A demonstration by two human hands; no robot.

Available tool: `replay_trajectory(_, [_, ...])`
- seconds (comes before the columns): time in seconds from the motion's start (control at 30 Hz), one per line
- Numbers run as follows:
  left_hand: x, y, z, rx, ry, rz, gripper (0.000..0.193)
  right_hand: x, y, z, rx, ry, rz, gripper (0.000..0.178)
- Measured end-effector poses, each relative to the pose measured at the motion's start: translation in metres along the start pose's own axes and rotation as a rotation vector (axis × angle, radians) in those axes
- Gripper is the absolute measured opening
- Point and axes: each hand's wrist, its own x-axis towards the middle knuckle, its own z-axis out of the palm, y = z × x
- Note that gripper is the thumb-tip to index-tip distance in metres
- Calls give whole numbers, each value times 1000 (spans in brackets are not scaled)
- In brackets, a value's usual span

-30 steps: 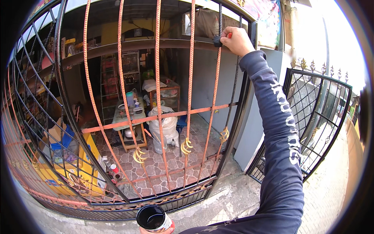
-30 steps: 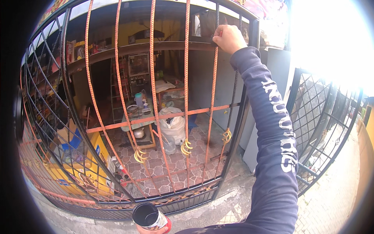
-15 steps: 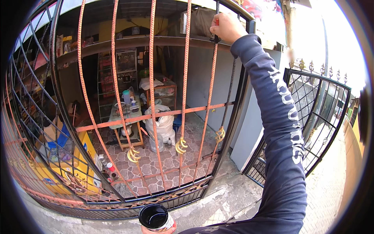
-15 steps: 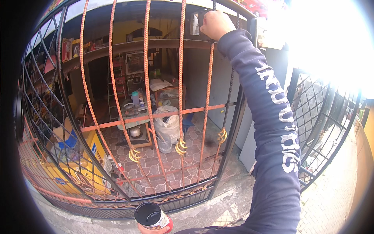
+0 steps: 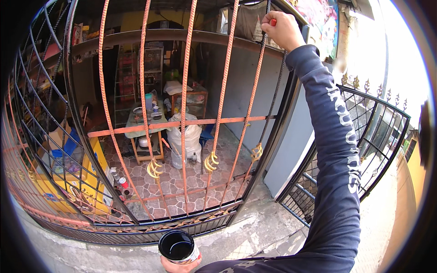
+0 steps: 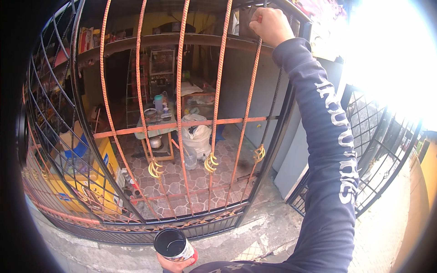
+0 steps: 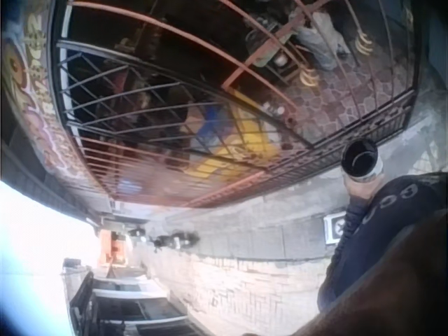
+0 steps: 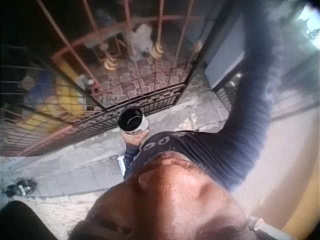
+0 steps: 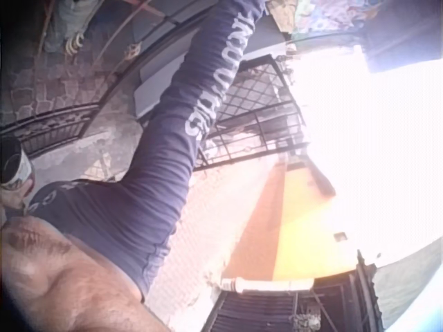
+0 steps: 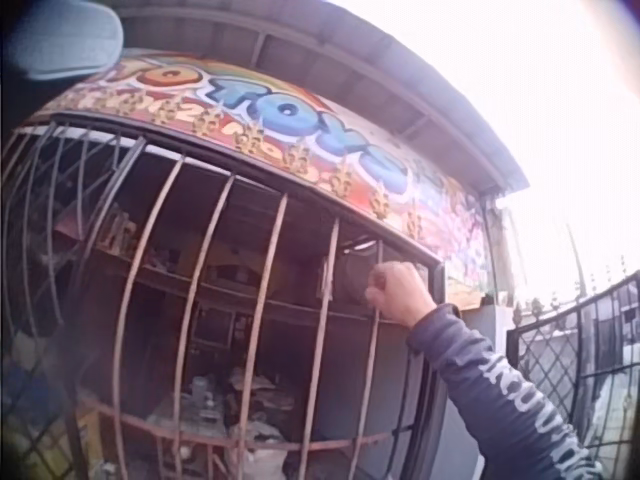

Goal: The person paints the vertical bars of a metal gate black using a paintbrush and a paint can. They repeatedly dip the brush into the can and apply paint to different sections of the gate, working from top to bottom.

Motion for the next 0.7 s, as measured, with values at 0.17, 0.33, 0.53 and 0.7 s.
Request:
replay_trajectory(0.17, [-11, 14, 14, 46, 49, -71, 97, -6, 1, 2, -25, -144, 123, 20])
replay_trajectory(0.33, [-3, 15, 11, 236, -95, 232, 100, -12, 20, -4, 7, -145, 187, 20])
replay_trajectory(0.53, [-8, 13, 12, 338, 46, 323, 94, -57, 27, 10, 265, 202, 351, 17])
replay_trajectory(0.7, [-7, 10, 20, 330, 108, 381, 84, -110, 7, 50, 479, 607, 331, 11])
